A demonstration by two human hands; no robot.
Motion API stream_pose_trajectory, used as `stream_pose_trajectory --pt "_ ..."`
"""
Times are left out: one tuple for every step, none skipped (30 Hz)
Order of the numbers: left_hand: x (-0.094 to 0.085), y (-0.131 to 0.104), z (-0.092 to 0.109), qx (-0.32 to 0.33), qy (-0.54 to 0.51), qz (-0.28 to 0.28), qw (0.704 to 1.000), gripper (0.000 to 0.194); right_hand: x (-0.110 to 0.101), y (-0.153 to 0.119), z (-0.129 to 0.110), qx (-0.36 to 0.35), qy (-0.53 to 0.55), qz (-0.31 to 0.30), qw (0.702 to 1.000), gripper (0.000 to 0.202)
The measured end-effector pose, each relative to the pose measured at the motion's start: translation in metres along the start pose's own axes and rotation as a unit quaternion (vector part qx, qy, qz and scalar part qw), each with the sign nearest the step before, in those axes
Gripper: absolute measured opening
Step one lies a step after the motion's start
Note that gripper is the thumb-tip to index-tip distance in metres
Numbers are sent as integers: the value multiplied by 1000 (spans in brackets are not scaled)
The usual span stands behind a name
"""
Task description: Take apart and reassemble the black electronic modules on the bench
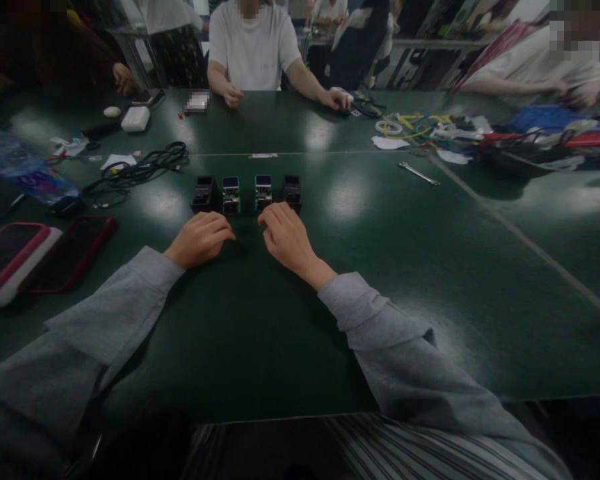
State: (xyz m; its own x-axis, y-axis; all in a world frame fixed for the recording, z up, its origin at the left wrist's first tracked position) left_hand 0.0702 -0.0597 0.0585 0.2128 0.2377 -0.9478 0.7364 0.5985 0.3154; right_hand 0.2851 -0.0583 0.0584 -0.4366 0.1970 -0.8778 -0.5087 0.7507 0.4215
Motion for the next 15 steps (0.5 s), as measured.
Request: stream_pose_trajectory --pt "1 1 3 26 0 -17 1000 29 1 0 -6 -28 7 -12 999 30" --pt "1 1 5 37 -1 -21 999 29 2 0 -12 -51 9 -22 998 29" --pt "2 1 5 37 -5 -15 999 30 3 -1 -16 -67 9 -28 997 28" --pt "2 1 4 29 -13 -3 999 31 4 -1 -18 -76 9 -31 997 28" --pt "3 1 3 20 -25 10 999 33 6 -1 -19 -80 10 -33 996 28" --pt "4 1 1 12 -39 19 999 33 7 -1 -19 -79 14 -36 996 28" --pt "6 1 0 8 -54 22 998 33 8 -1 -18 -77 19 -41 996 27" --pt "7 1 -1 6 -67 20 998 32 10 0 -16 -76 25 -50 996 27" --pt "9 1 -2 6 -79 15 997 30 11 0 -14 -76 30 -64 995 27" --pt "10 1 -3 7 -90 7 996 29 14 0 -12 -77 34 -80 993 26" --pt "12 1 -3 6 -100 -2 995 28 16 0 -11 -77 37 -95 992 26" --pt "13 2 -3 4 -110 -9 994 27 18 1 -9 -76 38 -105 991 26" --pt "13 2 -3 2 -118 -15 993 27 19 1 -8 -74 40 -110 990 25" --pt "14 2 -3 -1 -124 -21 992 28 20 1 -7 -71 41 -113 990 25" --pt "14 3 -3 -4 -128 -25 991 28 21 1 -6 -69 41 -114 990 25"
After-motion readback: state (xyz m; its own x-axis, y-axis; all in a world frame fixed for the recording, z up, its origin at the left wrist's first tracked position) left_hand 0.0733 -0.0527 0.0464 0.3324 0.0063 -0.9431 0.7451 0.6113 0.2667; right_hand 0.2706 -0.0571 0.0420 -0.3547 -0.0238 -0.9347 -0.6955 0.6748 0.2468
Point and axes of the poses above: each hand's wrist, its own y-axis towards the middle knuckle, its own x-axis out of the palm, z = x × y, the point moved 3 cm from there along y, towards the middle knuckle, and after that the axes turned 5 degrees about -z, right-handed, at the moved point
